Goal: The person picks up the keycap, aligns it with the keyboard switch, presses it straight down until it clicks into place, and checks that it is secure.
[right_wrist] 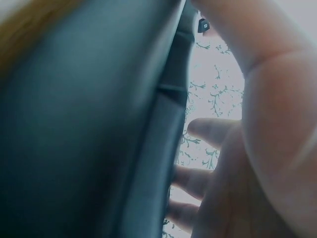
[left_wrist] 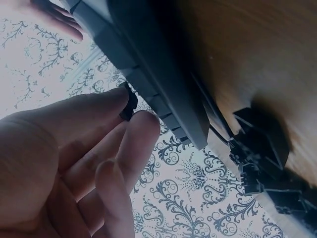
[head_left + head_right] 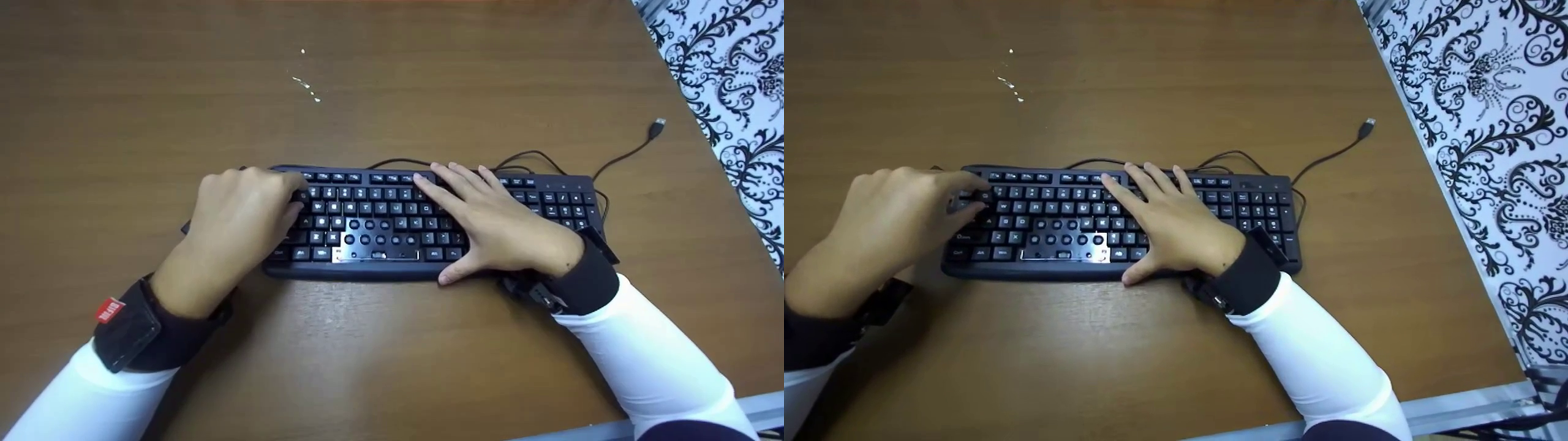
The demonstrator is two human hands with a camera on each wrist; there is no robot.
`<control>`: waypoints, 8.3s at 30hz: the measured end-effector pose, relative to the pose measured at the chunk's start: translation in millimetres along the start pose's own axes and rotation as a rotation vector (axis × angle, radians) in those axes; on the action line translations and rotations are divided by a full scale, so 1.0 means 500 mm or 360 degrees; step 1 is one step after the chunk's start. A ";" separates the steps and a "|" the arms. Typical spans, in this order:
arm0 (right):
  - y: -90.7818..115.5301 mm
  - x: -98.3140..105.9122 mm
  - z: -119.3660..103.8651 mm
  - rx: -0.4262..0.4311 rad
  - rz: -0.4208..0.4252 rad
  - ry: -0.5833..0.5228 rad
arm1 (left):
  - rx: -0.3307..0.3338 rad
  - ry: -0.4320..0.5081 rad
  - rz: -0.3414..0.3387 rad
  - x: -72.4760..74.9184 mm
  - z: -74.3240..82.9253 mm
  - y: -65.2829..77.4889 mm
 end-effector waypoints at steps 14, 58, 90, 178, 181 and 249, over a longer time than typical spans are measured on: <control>0.002 0.000 -0.001 0.0001 -0.0022 0.0012 | -0.0017 0.0096 0.0030 0.009 0.037 0.006; 0.003 -0.003 0.003 0.0008 -0.0021 0.0017 | -0.0269 0.0150 -0.0067 -0.060 0.144 -0.025; 0.000 -0.008 0.003 0.0013 -0.0023 0.0023 | -0.0253 0.0123 -0.0099 -0.060 0.147 -0.020; -0.005 0.000 -0.003 0.0022 0.0008 0.0017 | 0.0081 0.0080 -0.0145 -0.019 -0.116 0.086; -0.005 0.002 -0.004 0.0035 0.0020 0.0014 | 0.0082 0.0149 -0.0076 -0.004 -0.117 0.079; -0.005 -0.004 0.005 0.0014 0.0003 0.0018 | 0.0038 0.0130 -0.0223 -0.020 -0.027 0.026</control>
Point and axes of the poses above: each hand's wrist, its own y-axis away from the middle knuckle, its own x-axis out of the back of the hand, z = x × y, the point moved 9 cm from there along -y, towards the middle knuckle, and after that the axes turned 5 degrees about x, right-handed, at the moved point
